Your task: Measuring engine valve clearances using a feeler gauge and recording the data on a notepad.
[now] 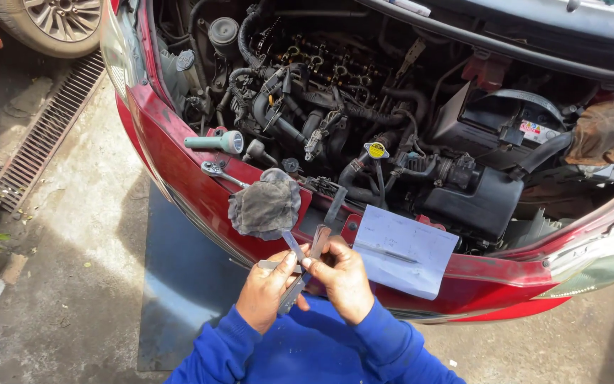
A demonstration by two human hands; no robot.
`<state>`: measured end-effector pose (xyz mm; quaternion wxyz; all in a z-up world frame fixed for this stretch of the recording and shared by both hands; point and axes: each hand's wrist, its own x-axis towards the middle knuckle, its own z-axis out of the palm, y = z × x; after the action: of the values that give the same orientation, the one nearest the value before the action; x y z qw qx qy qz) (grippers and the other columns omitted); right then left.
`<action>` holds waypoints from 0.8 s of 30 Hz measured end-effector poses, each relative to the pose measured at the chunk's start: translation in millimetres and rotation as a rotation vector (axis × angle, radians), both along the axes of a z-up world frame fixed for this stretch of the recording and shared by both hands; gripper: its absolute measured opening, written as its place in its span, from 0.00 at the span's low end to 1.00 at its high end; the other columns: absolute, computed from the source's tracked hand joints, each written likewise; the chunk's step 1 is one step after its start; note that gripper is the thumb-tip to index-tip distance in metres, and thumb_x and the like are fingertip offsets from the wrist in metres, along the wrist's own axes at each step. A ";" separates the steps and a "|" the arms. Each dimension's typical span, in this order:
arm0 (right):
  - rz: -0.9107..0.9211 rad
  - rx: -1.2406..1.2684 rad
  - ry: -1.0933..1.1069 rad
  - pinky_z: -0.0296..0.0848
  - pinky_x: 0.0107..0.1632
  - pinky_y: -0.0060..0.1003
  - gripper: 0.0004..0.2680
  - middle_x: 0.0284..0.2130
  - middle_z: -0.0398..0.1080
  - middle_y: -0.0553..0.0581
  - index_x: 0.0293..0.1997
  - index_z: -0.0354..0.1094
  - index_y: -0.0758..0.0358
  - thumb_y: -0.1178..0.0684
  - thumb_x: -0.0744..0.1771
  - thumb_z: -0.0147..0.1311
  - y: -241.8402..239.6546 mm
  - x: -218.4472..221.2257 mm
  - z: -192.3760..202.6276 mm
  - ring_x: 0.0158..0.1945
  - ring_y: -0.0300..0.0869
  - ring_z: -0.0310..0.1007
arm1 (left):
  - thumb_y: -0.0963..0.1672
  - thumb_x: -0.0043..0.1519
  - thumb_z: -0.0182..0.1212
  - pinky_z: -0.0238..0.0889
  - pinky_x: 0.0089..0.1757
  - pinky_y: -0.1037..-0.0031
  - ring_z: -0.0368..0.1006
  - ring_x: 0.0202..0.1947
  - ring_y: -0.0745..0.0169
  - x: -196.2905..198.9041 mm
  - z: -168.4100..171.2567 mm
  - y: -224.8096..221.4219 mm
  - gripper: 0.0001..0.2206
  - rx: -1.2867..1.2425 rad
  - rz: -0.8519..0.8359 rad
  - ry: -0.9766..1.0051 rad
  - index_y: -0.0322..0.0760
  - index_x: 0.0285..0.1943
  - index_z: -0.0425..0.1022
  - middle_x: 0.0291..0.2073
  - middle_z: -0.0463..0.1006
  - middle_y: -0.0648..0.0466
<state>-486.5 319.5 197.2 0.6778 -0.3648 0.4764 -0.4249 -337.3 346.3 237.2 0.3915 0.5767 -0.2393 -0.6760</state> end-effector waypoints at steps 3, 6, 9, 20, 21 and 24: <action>0.088 -0.019 -0.164 0.75 0.43 0.39 0.07 0.37 0.79 0.60 0.27 0.66 0.60 0.63 0.63 0.62 -1.0 -7.9 0.8 0.38 0.42 0.75 | 0.50 0.65 0.49 0.64 0.22 0.75 0.69 0.12 0.57 -5.3 11.3 2.7 0.23 -0.017 -0.030 -0.103 0.30 0.58 0.81 0.17 0.79 0.38; -0.061 0.079 -0.101 0.72 0.42 0.36 0.05 0.27 0.73 0.54 0.30 0.72 0.64 0.64 0.60 0.64 6.0 -8.0 -10.3 0.33 0.39 0.71 | 0.47 0.66 0.52 0.62 0.20 0.74 0.67 0.12 0.56 -9.3 1.1 10.1 0.19 -0.043 0.079 -0.047 0.25 0.53 0.77 0.16 0.76 0.38; -0.120 0.079 -0.118 0.68 0.39 0.36 0.05 0.23 0.72 0.54 0.26 0.71 0.64 0.61 0.60 0.64 8.4 -3.5 4.4 0.31 0.39 0.69 | 0.46 0.63 0.57 0.58 0.19 0.76 0.65 0.12 0.59 -8.7 0.2 12.7 0.17 -0.029 0.077 -0.071 0.26 0.52 0.80 0.14 0.73 0.42; -0.189 0.151 -0.201 0.73 0.33 0.38 0.07 0.24 0.73 0.59 0.29 0.71 0.65 0.62 0.59 0.68 47.5 -16.2 -18.1 0.28 0.44 0.73 | 0.43 0.62 0.61 0.71 0.26 0.72 0.74 0.18 0.56 -15.9 -24.8 31.9 0.11 -0.053 -0.031 -0.167 0.25 0.45 0.77 0.17 0.78 0.43; -0.192 0.153 -0.195 0.73 0.33 0.38 0.07 0.24 0.73 0.59 0.29 0.71 0.65 0.62 0.59 0.68 47.0 -20.0 -19.9 0.28 0.44 0.73 | 0.43 0.62 0.61 0.71 0.26 0.72 0.74 0.18 0.56 -16.2 -24.7 28.1 0.11 -0.050 -0.033 -0.161 0.25 0.45 0.77 0.17 0.78 0.43; -0.158 0.146 -0.106 0.72 0.34 0.36 0.06 0.26 0.75 0.57 0.28 0.74 0.63 0.60 0.59 0.70 49.9 -24.9 -16.3 0.30 0.42 0.74 | 0.43 0.62 0.63 0.68 0.23 0.74 0.71 0.16 0.59 -19.9 -30.2 24.1 0.09 -0.068 -0.089 -0.114 0.27 0.37 0.80 0.14 0.76 0.44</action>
<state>-511.4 369.4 180.9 0.6910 -0.2530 0.4970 -0.4600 -357.2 370.3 207.0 0.3661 0.5894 -0.3097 -0.6501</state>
